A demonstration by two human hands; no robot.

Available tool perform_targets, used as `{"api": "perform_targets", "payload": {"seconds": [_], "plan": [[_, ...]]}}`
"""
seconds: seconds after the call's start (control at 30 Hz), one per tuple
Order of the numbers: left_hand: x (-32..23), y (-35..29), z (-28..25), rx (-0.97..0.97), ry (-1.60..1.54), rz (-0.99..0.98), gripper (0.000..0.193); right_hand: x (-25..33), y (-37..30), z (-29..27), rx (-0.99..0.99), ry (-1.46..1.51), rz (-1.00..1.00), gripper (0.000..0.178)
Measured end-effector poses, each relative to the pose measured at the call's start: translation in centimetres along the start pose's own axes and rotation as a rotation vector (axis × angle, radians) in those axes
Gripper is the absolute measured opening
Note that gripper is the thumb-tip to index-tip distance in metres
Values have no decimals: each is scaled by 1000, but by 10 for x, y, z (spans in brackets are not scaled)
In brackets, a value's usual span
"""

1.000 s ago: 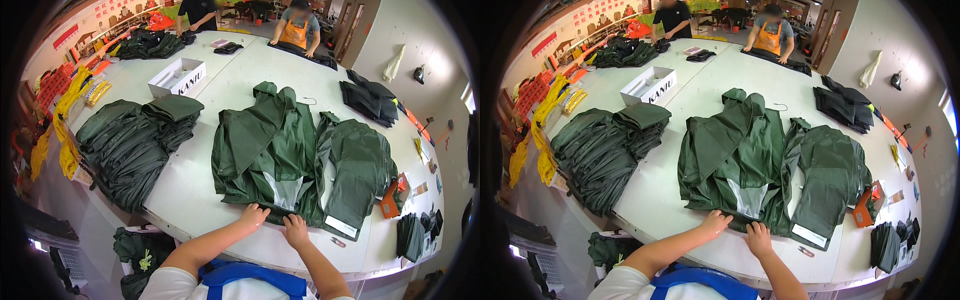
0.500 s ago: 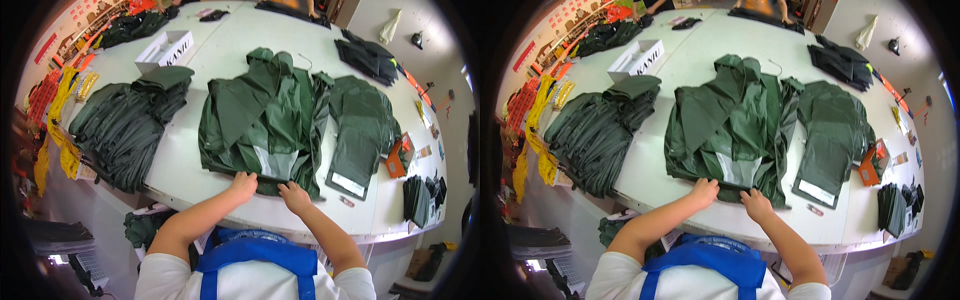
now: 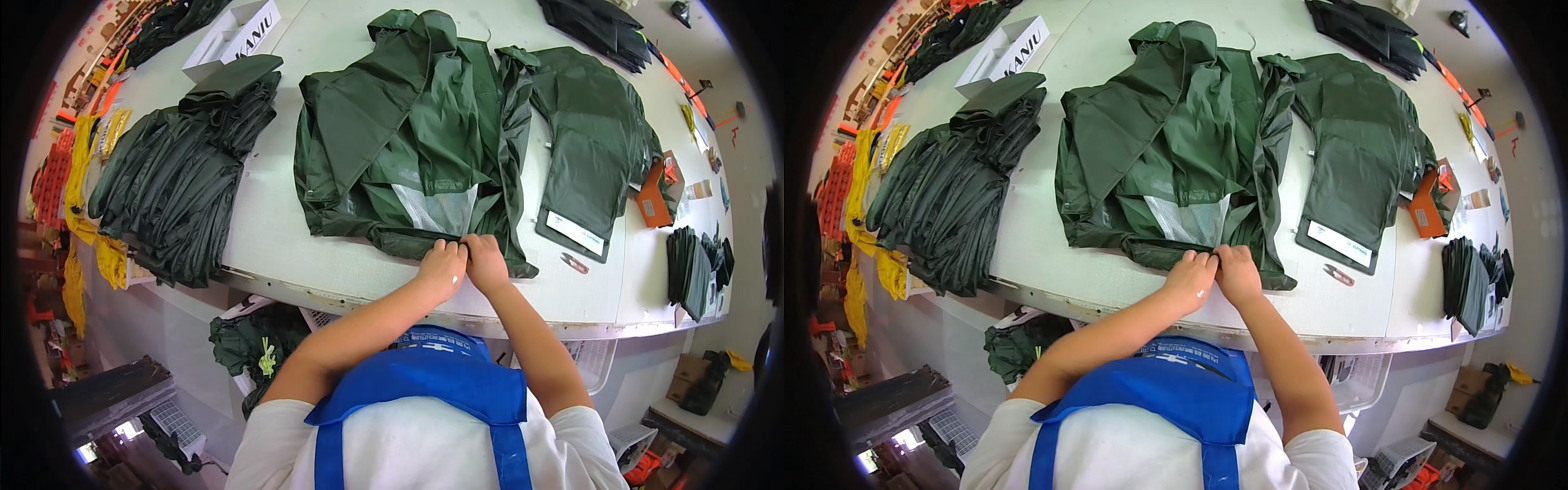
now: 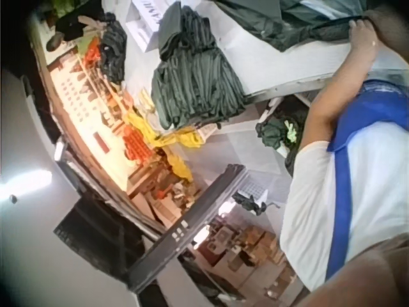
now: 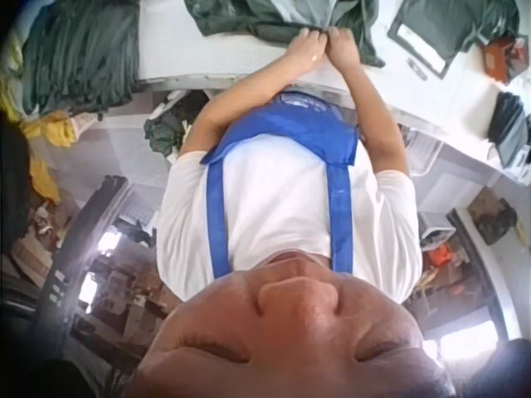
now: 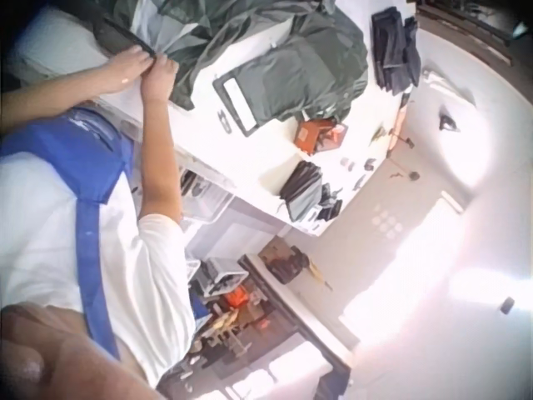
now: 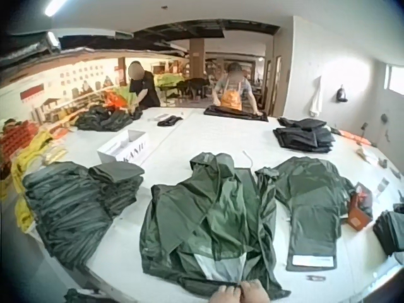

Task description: The person folds a green jacket on a white table, using scissors to cut threads and a plastic bag to package the folded jacket. The person repeats the process with another jacket.

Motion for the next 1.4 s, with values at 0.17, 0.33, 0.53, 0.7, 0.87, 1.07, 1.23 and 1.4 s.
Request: {"api": "perform_targets", "payload": {"seconds": [0.17, 0.33, 0.53, 0.7, 0.87, 1.07, 1.23, 1.4], "plan": [[-6, -9, -2, -61, -78, -82, 24, -19, -27, -37, 17, -41, 70, 44], [3, -2, 12, 51, -149, -292, 12, -57, -37, -24, 214, 393, 508, 40], [-1, -1, 7, 129, -328, -405, 25, -51, -51, -19, 263, 799, 753, 33], [4, -8, 16, 71, -319, -342, 16, -47, -51, -25, 225, 616, 707, 27], [-4, -10, 1, 24, -188, -215, 10, 8, -33, -51, 34, 70, -92, 13], [36, -3, -57, -102, 227, -168, 9, -10, -34, -75, -62, -31, -131, 11], [99, -54, -112, -56, 250, -251, 6, -29, -46, -94, 80, -113, -64, 11], [119, -84, -112, 29, -178, -419, 21, -43, -43, -80, 289, 60, 170, 15]]}}
Point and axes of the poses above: each hand's wrist, its own y-axis towards the middle knuckle, its own z-axis out of the palm, x = y × z, the point moved 8 cm from there along y, towards the middle knuckle, and after that the axes turned 12 degrees about -x, right-handed, at the moved point
